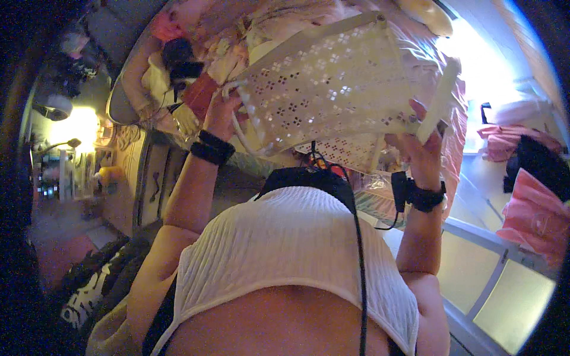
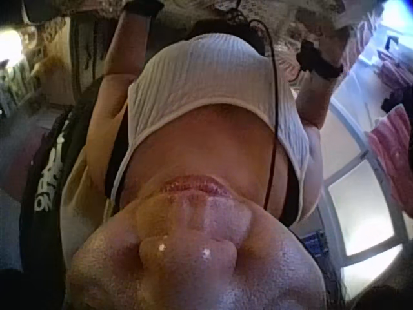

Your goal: The person assembles a white plastic storage rack by inserting legs into a perforated tray and securing them. They handle the tray, legs, and small fasteners, then place the assembled unit on a nearby surface.

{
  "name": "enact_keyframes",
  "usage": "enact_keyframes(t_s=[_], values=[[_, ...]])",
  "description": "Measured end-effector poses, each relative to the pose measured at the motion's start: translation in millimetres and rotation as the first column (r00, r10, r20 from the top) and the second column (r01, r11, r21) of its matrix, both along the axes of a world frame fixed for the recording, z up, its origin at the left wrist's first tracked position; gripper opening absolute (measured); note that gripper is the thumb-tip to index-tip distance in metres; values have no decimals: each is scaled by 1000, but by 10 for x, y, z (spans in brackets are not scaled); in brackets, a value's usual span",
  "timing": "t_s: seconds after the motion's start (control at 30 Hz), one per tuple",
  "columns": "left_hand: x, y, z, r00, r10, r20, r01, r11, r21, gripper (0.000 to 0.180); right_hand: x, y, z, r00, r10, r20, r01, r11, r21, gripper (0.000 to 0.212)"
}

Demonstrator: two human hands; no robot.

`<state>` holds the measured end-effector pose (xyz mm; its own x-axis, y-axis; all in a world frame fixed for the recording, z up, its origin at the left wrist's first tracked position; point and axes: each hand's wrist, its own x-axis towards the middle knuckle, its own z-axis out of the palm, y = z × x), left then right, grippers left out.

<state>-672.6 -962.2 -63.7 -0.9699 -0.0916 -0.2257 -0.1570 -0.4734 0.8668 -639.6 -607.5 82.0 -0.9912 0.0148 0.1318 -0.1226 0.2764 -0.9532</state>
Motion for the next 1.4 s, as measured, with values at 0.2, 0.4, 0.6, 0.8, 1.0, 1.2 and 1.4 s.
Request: enact_keyframes(t_s=[0.2, 0.4, 0.6, 0.8, 1.0, 1.2, 1.4], values=[[-103, 357, 196, 929, 117, -350, -266, 869, -416, 46, 72, 70, 121, 960, -246, -135, 277, 906, 320, 39], [-38, 744, 792, 733, -168, -659, -521, 485, -703, 49, -131, -485, 403, 798, 294, -526, 160, 739, 655, 27], [165, 1001, 1146, 692, -285, -663, -536, 411, -737, 42, -596, -882, 527, 694, 502, -516, 294, 457, 840, 13], [221, 990, 1177, 738, -273, -617, -520, 352, -778, 36, -791, -980, 319, 828, 444, -342, 170, 382, 908, 13], [286, 971, 1232, 675, -148, -723, -602, 457, -655, 30, -1162, -699, 157, 937, 296, -185, 77, 340, 937, 21], [58, 391, 1087, 889, 137, -437, -379, 755, -535, 29, -1302, -278, 309, 896, 280, -344, 203, 430, 880, 26], [88, -146, 390, 927, 220, -305, -349, 803, -482, 22, -1230, -59, 519, 915, 229, -332, 115, 641, 759, 32]])
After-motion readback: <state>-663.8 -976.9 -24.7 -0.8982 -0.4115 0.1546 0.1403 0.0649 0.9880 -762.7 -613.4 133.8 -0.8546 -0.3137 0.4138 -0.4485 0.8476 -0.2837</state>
